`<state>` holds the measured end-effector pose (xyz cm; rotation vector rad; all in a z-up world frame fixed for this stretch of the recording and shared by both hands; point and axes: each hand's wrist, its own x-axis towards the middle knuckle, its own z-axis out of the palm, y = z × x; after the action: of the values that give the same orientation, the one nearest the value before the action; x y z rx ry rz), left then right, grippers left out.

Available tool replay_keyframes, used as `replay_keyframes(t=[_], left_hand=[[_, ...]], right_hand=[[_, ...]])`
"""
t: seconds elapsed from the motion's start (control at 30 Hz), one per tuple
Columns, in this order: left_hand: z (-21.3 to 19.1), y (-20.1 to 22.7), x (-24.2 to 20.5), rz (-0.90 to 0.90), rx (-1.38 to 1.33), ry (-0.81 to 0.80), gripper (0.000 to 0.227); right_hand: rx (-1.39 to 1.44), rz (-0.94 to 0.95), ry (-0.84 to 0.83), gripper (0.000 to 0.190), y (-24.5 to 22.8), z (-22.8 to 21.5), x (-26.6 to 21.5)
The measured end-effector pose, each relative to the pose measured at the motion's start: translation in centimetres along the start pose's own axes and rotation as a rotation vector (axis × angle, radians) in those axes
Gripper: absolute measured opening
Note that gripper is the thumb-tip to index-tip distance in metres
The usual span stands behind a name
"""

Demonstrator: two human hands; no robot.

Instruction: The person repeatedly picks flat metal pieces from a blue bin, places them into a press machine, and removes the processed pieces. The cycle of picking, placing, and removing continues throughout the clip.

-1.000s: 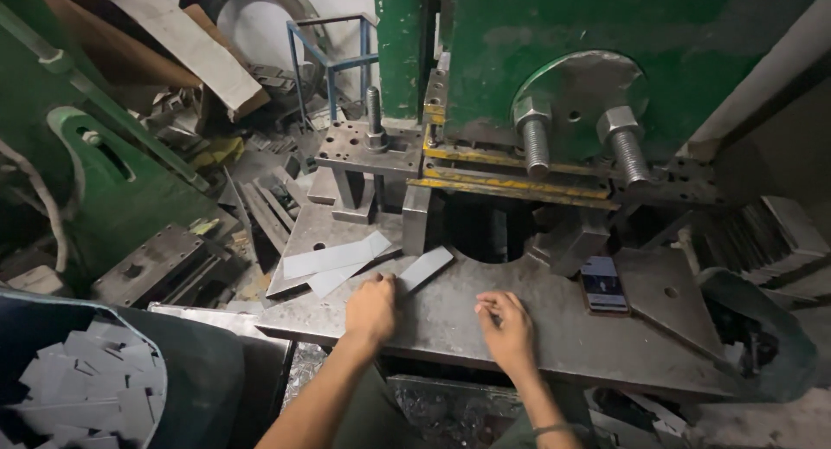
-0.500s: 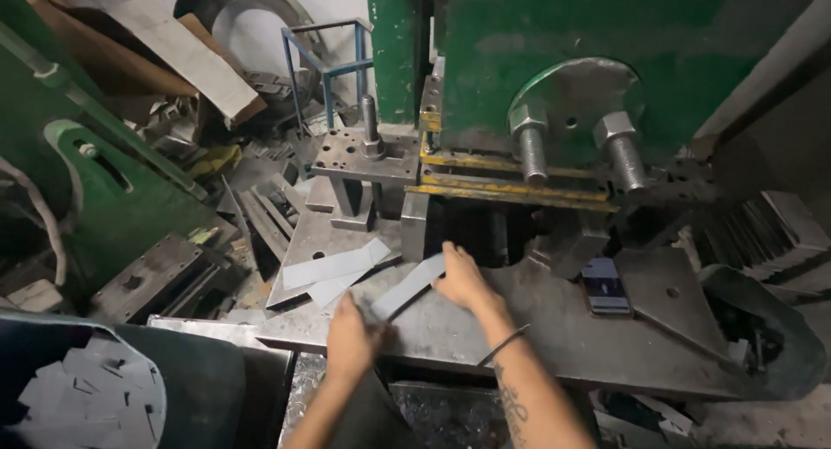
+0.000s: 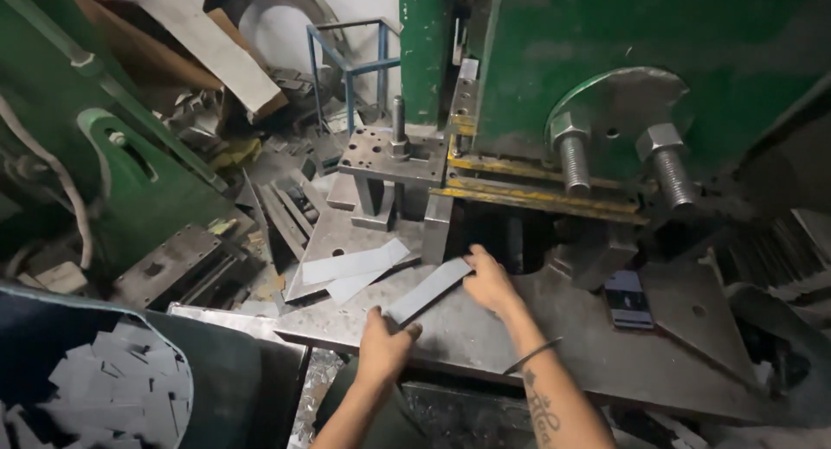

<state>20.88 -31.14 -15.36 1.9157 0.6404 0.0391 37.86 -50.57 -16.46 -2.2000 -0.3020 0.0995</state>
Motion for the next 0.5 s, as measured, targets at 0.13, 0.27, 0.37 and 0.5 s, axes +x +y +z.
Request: replay_keyframes(t=[0.13,0.27,0.37,0.5], left_hand=[[-0.3,1.0,0.0,0.515,0.456,0.159,0.084],[0.1,2.8,2.1,0.61,0.639,0.15,0.079],[1.4,4.3,3.9,0.602,0.646,0.092,0.063],[3.8,4.6,5.4,0.594,0.686,0.1,0.06]], right_hand=[[0.295,-0.034,0.13,0.071,6.5,2.9,0.1],[0.494,-0.238,0.294,0.078,6.5,4.5,-5.7],[0.299,-0.188,0.422,0.064,0.3,2.2,-11.6],[0.257,-0.044,0.348,0.058,-1.3,0.7,-14.2]])
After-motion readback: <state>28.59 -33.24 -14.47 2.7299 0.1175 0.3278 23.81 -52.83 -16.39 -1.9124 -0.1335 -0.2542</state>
